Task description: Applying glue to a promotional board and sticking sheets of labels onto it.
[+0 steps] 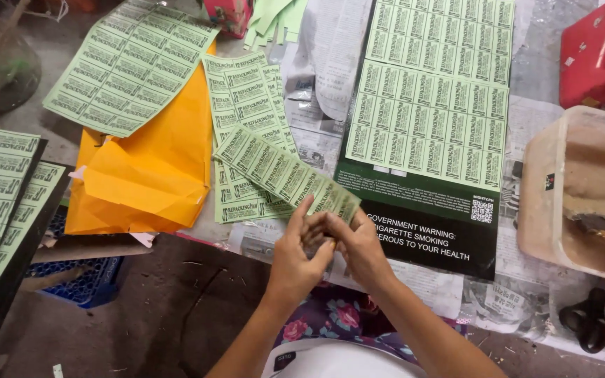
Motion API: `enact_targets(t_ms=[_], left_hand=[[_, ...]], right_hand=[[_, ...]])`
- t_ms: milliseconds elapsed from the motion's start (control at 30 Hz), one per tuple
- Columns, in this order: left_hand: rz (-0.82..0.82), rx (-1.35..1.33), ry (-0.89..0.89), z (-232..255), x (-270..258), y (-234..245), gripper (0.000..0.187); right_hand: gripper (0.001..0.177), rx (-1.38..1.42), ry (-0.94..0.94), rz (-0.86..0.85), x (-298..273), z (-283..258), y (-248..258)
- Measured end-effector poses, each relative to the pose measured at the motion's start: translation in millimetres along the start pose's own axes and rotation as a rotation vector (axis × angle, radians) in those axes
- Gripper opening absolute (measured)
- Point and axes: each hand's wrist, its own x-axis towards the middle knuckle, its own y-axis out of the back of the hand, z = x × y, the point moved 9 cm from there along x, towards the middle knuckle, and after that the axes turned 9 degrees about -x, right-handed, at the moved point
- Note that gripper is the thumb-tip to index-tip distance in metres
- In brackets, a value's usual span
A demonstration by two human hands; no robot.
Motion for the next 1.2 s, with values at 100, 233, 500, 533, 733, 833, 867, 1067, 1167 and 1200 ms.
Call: enact_targets(t_ms=[100, 233, 500, 533, 733, 833, 867, 1067, 1167, 1200], left_hand=[[0.104, -0.095, 0.004, -7.9, -22.4, 10.5, 0.037], [0.155, -0.441, 0.464, -96.8, -37.5, 37.9, 0.037], [0.404, -0.527, 0.214, -104.5, 37.1, 135.4, 0.032], [0.388, -0.529, 0.222, -91.8, 39.0, 116.5, 0.032], [0.034, 0.085, 0.141, -68.3, 63.3, 40.3, 0.011], [-0.031, 0.259, 0.086, -84.2, 87.6, 17.1, 0.009], [-0.019, 0.333, 0.046, -85.2, 96.6, 11.1, 0.013], [0.012, 0.509, -0.100, -79.6, 125.5, -14.6, 0.024], [0.000, 0.635, -0.150, -73.6, 129.9, -21.4, 0.030], [-0.006, 0.692, -0.177, -75.7, 131.5, -22.8, 0.032]], right_hand=[[0.038, 0.004, -0.046, 0.086, 11.4, 6.1, 21.3], [0.035, 0.055, -0.086, 0.087, 2.3, 11.3, 48.2], [0.024, -0.121, -0.032, 0.187, -38.2, -3.5, 170.1], [0.024, -0.118, -0.028, 0.203, -41.1, -3.3, 189.8], [0.022, -0.245, 0.063, 0.409, -63.0, -33.0, 250.2], [0.020, -0.464, 0.195, 0.450, -55.3, -54.3, 260.1], [0.036, -0.733, 0.289, 0.527, -56.0, -71.0, 254.6], [0.063, -1.303, 0.549, 0.679, -37.5, -86.0, 254.7], [0.067, -1.416, 0.560, 0.704, -30.8, -79.0, 256.4], [0.069, -1.448, 0.541, 0.709, -27.8, -75.8, 259.5]])
